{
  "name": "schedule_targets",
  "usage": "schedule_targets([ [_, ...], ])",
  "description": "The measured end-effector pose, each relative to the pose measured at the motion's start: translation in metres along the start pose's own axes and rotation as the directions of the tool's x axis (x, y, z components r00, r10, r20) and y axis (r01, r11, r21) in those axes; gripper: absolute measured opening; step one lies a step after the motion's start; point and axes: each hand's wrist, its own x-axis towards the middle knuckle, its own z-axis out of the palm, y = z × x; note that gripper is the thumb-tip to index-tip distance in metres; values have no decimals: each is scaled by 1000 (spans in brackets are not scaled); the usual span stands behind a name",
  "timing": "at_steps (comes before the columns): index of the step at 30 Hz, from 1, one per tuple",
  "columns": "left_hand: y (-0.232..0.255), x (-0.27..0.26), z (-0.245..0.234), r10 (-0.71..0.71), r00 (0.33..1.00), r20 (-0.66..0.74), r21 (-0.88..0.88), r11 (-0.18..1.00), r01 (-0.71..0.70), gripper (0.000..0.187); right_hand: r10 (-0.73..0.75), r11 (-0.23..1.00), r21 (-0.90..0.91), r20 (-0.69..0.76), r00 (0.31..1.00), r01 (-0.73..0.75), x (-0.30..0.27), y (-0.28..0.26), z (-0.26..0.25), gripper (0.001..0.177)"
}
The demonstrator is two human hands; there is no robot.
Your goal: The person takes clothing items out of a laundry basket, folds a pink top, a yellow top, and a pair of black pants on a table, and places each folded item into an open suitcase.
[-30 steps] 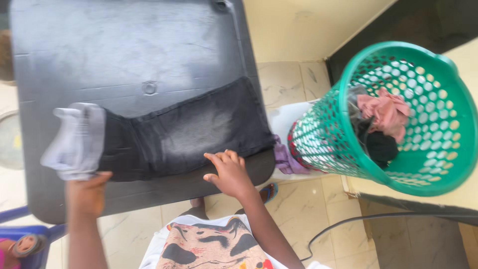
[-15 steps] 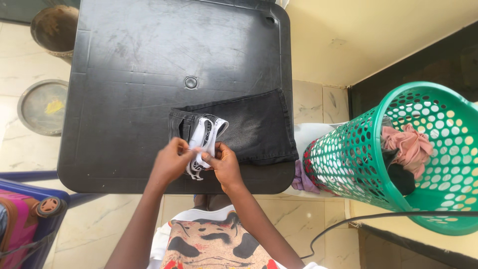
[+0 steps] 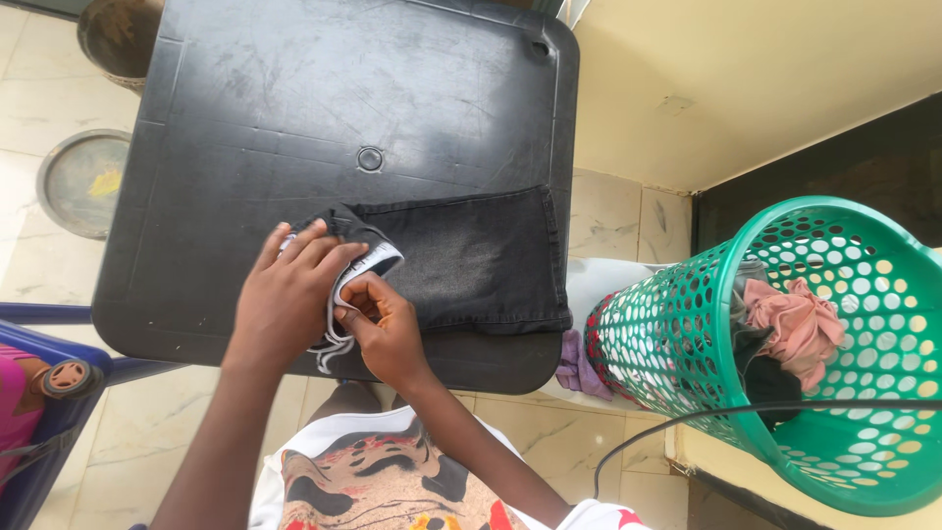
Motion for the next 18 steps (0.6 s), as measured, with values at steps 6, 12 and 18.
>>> schedule_targets([
  [6, -11, 5, -4, -448, 859, 249, -183, 849, 496, 26, -194, 802, -597, -286, 938, -16, 4, -15, -3, 54],
  [12, -9, 0, -5, -720, 651, 240, -550, 452, 703, 16, 144, 783, -387, -649, 747, -487, 43, -2, -39, 73],
  [18, -27, -14, 19, -750, 635, 186, -637, 400, 659, 17, -185, 368, -719, -677, 712, -589, 48, 24, -53, 84],
])
